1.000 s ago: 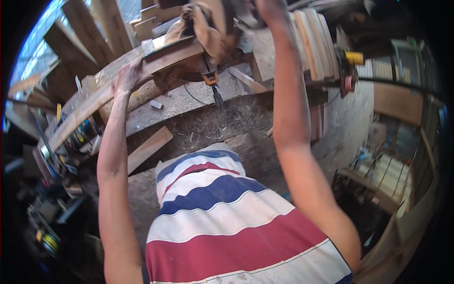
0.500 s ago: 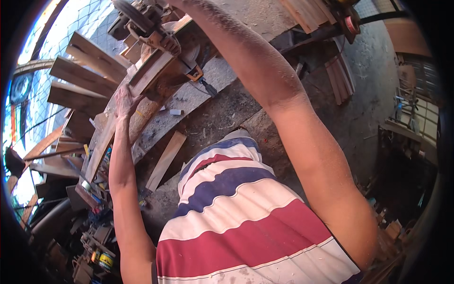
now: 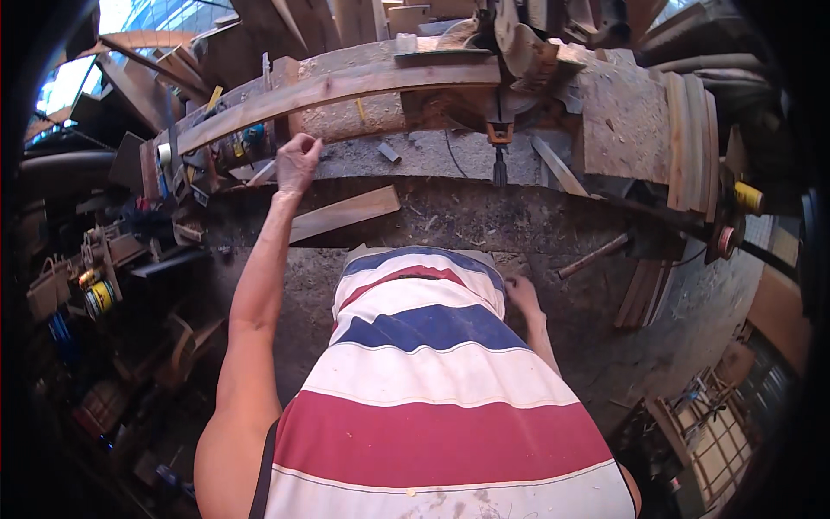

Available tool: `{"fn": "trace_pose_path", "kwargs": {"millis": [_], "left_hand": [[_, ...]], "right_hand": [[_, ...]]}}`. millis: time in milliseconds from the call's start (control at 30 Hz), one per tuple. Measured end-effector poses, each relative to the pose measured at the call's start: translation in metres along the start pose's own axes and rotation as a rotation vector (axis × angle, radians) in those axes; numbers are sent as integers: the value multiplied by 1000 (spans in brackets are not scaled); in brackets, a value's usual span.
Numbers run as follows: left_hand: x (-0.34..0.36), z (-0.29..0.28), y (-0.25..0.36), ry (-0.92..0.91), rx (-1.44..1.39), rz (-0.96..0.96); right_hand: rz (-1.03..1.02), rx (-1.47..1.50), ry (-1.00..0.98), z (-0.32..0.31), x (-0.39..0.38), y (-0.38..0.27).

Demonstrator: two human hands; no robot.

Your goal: Cutting wooden boards using a miter saw and marking measurements with a pencil.

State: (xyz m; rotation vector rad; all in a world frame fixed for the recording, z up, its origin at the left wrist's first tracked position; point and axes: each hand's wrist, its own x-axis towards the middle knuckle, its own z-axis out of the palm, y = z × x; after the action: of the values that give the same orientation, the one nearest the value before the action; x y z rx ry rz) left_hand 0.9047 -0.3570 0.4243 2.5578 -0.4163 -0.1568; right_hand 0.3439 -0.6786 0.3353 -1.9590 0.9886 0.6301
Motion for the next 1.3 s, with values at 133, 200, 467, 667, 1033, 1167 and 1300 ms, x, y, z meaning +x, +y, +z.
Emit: {"fn": "trace_pose_path", "kwargs": {"millis": [133,200,467,667,1033,1167,1300], "left_hand": [[-13,67,1,-23,-166,-164],[7,100,9,-27,-164,-215],[54,142,29,-168,72,-233],[-36,80,30,-546,-234,69],[-192,14,-91,-393,402,-54],[-180,24,-123,-439,531,17],[-147,23,-100,-612,434,244]], "right_hand": [[66,-151,-211,6,-6,-10],[-37,-182,-139,-3,13,-45],[-362,-158,107,-40,115,-274],[-266,249,-263,-1,148,-394],[-263,179,-134,43,103,-267],[2,198,-137,17,72,-205],[19,112,-14,9,63,-144]]}}
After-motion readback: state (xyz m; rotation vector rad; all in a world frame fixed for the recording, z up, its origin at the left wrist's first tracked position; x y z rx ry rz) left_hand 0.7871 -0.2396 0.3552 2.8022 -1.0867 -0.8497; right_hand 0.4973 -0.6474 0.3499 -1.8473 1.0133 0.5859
